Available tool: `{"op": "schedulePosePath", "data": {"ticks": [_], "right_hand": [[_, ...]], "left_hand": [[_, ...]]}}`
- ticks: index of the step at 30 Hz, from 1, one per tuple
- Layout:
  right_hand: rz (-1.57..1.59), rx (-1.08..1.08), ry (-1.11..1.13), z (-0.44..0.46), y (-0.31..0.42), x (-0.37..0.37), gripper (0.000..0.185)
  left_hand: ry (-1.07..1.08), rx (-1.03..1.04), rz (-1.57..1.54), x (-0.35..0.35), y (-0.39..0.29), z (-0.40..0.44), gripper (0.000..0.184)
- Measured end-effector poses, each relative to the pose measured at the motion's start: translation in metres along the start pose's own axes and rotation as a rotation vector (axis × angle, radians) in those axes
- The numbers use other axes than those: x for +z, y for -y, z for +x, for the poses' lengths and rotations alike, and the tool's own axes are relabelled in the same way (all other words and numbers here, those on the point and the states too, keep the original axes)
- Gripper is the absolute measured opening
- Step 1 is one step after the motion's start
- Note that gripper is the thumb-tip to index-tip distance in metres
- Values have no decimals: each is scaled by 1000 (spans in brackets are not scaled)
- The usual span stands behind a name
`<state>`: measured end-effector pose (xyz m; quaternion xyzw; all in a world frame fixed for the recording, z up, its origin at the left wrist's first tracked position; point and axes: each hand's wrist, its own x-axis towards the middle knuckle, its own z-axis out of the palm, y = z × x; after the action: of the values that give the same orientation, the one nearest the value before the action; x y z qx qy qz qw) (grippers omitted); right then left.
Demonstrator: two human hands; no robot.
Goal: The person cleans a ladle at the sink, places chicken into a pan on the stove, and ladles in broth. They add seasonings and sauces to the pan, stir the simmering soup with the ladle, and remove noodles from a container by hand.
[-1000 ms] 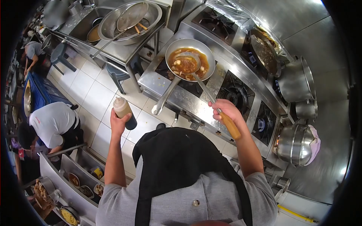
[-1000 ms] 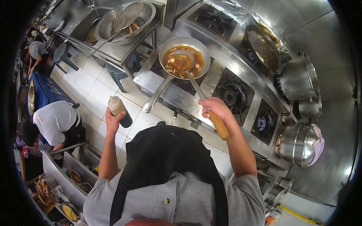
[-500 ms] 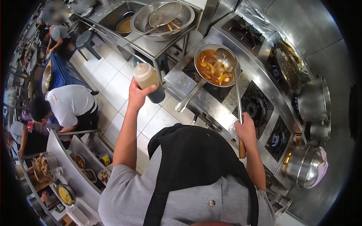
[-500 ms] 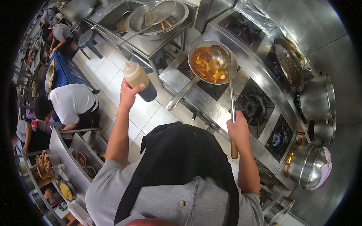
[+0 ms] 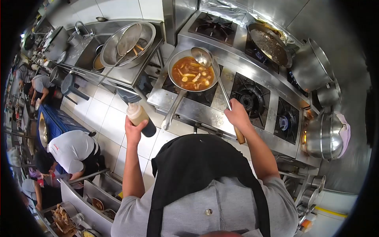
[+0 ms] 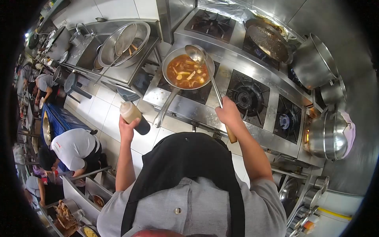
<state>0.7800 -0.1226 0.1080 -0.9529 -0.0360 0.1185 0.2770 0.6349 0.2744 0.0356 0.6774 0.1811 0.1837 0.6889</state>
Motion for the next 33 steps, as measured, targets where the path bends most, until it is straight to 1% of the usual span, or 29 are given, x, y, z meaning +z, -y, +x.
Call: {"op": "schedulePosePath", "data": {"ticks": [3,6,11,13,18,20,22,26,28,30,32,33], "right_hand": [[-4,-41,-10,6,-2,-1,30],[7,-54,5,7,-4,-2,31],[45,32,40,-1,6,-7,30],[53,27,34,-3,5,-4,29],[102,79,54,-4,4,10,29],[64,20,18,-5,3,18,29],[66,53,30,-9,7,21,29],[121,102,38,-23,16,22,29],[71,48,-5,-23,13,25,29],[84,66,25,-18,9,24,29],[29,-29,14,-8,-2,31,30],[35,-45,12,-4,0,25,30]], "left_hand": [[-29,-49,71,0,10,-12,59],[-25,-38,88,-1,17,-18,59],[-60,-80,67,-5,19,-24,60],[-67,-102,35,-7,18,-24,60],[-49,-67,40,-14,15,-16,61],[-29,-68,59,-16,13,-9,62],[-8,-70,82,-19,10,-3,63],[46,6,61,-20,-4,7,64],[51,29,58,-19,-12,8,65],[47,43,25,-21,-19,7,66],[43,56,39,-20,-26,2,66],[33,62,84,-18,-33,-6,66]]}}
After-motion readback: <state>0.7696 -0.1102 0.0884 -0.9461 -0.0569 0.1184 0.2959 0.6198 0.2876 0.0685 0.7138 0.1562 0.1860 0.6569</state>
